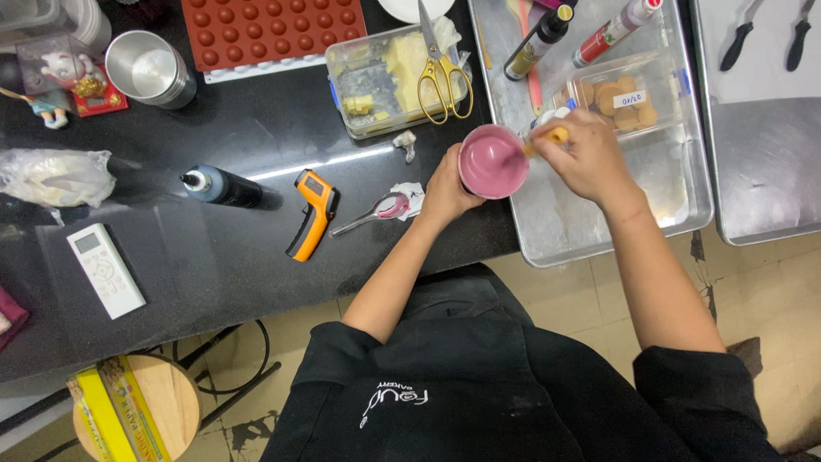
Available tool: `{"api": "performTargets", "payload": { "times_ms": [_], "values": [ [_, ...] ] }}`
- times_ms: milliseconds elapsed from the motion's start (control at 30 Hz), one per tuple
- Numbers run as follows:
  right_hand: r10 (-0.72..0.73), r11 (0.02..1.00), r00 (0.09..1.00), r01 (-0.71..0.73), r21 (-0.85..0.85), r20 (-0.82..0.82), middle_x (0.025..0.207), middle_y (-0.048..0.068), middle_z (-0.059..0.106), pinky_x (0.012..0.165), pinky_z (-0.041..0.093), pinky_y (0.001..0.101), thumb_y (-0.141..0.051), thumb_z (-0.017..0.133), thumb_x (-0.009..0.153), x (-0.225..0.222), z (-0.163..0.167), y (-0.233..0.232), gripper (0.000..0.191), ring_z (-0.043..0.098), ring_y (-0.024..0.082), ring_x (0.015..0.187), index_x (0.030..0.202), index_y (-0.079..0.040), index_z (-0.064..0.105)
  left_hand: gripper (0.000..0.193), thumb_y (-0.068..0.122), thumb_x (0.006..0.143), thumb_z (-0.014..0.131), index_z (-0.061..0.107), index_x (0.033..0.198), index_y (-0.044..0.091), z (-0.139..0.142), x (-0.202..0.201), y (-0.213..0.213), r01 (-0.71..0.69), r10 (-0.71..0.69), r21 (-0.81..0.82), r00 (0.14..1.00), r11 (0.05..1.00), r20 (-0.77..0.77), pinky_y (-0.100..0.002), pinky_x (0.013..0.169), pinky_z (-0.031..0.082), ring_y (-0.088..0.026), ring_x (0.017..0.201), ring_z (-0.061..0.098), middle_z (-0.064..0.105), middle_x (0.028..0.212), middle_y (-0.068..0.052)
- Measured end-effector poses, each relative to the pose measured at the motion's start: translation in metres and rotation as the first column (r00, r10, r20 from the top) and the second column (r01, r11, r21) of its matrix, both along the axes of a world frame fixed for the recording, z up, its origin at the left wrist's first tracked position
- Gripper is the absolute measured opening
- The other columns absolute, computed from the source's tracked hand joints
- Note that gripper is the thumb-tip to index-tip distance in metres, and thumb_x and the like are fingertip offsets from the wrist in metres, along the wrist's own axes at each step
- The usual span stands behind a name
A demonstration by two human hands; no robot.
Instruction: The person adds drops of black food coloring from a squeeze bottle into a bowl of pink icing and stirs it with a spatula. They add liquid from a white bottle, stir again, wipe the spatula on a tissue, add more coloring, and continue stirring the mixture.
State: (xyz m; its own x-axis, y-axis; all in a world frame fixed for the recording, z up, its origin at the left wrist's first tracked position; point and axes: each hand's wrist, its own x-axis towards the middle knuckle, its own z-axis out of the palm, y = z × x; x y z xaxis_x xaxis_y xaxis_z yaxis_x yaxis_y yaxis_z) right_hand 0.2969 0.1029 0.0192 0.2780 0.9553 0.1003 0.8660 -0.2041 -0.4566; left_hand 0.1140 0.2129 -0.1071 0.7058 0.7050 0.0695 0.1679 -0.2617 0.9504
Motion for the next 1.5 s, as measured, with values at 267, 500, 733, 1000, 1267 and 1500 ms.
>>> {"api": "performTargets", "payload": {
  "times_ms": [267, 500, 733, 1000, 1267, 1500],
  "values": [
    [0.016, 1.000, 0.977, -0.012, 0.020, -0.215, 0.094, 0.012, 0.069, 0.086, 0.048, 0.0366, -0.025, 0.068, 0.093, -0.006, -0.018, 0.003, 0.020, 0.063, 0.027, 0.091, 0.102, -0.008, 0.076, 0.096, 0.015, 0.054, 0.094, 0.043, 0.136, 0.010, 0.000, -0.001, 0.000, -0.008, 0.008, -0.006, 1.000, 1.000, 0.002, -0.043, 0.101, 0.051, -0.038, 0.125, 0.059, 0.060, 0.131, -0.017],
    [-0.013, 1.000, 0.997, 0.014, 0.014, -0.071, 0.092, 0.013, 0.070, 0.084, 0.047, 0.0418, -0.027, 0.072, 0.093, -0.014, -0.014, 0.007, 0.021, 0.060, 0.031, 0.092, 0.102, -0.009, 0.079, 0.097, 0.014, 0.052, 0.094, 0.044, 0.135, 0.010, 0.000, 0.000, 0.000, 0.005, -0.005, -0.019, 0.999, 1.000, -0.039, -0.043, 0.102, 0.050, -0.037, 0.125, 0.058, 0.061, 0.131, -0.016],
    [0.019, 0.997, 1.000, -0.021, -0.071, -0.025, 0.091, 0.016, 0.068, 0.089, 0.048, 0.0430, -0.027, 0.072, 0.092, -0.020, -0.011, 0.013, 0.019, 0.063, 0.031, 0.095, 0.098, -0.011, 0.079, 0.098, 0.014, 0.052, 0.095, 0.044, 0.136, 0.011, -0.001, 0.000, 0.000, 0.014, -0.015, -0.015, 1.000, 1.000, -0.009, -0.042, 0.103, 0.050, -0.036, 0.126, 0.059, 0.060, 0.130, -0.015],
    [0.113, 0.988, 0.988, -0.101, 0.118, -0.101, 0.099, 0.011, 0.073, 0.087, 0.049, 0.0416, -0.018, 0.068, 0.092, -0.020, -0.016, 0.009, 0.015, 0.063, 0.030, 0.093, 0.100, -0.010, 0.078, 0.096, 0.014, 0.053, 0.094, 0.045, 0.136, 0.011, 0.002, -0.001, 0.000, 0.002, -0.002, -0.012, 1.000, 1.000, -0.005, -0.042, 0.103, 0.050, -0.036, 0.127, 0.059, 0.061, 0.131, -0.015],
    [-0.065, 0.950, 0.748, 0.249, 0.189, -0.661, 0.103, 0.006, 0.064, 0.079, 0.057, 0.0289, -0.006, 0.064, 0.099, 0.028, -0.009, -0.039, 0.010, 0.067, 0.016, 0.088, 0.104, 0.000, 0.070, 0.096, 0.014, 0.053, 0.094, 0.045, 0.135, 0.011, 0.004, -0.001, 0.000, 0.002, -0.002, -0.036, 1.000, 0.999, -0.010, -0.043, 0.101, 0.050, -0.036, 0.125, 0.059, 0.060, 0.131, -0.015],
    [-0.037, 0.879, 0.705, 0.359, 0.313, -0.708, 0.100, 0.010, 0.070, 0.080, 0.056, 0.0287, -0.006, 0.061, 0.102, 0.044, 0.009, -0.067, 0.014, 0.067, 0.016, 0.083, 0.109, 0.003, 0.070, 0.095, 0.012, 0.055, 0.092, 0.045, 0.137, 0.010, 0.001, -0.001, -0.001, -0.004, 0.004, -0.022, 1.000, 1.000, 0.014, -0.042, 0.101, 0.051, -0.037, 0.125, 0.059, 0.060, 0.132, -0.016]
  ]
}}
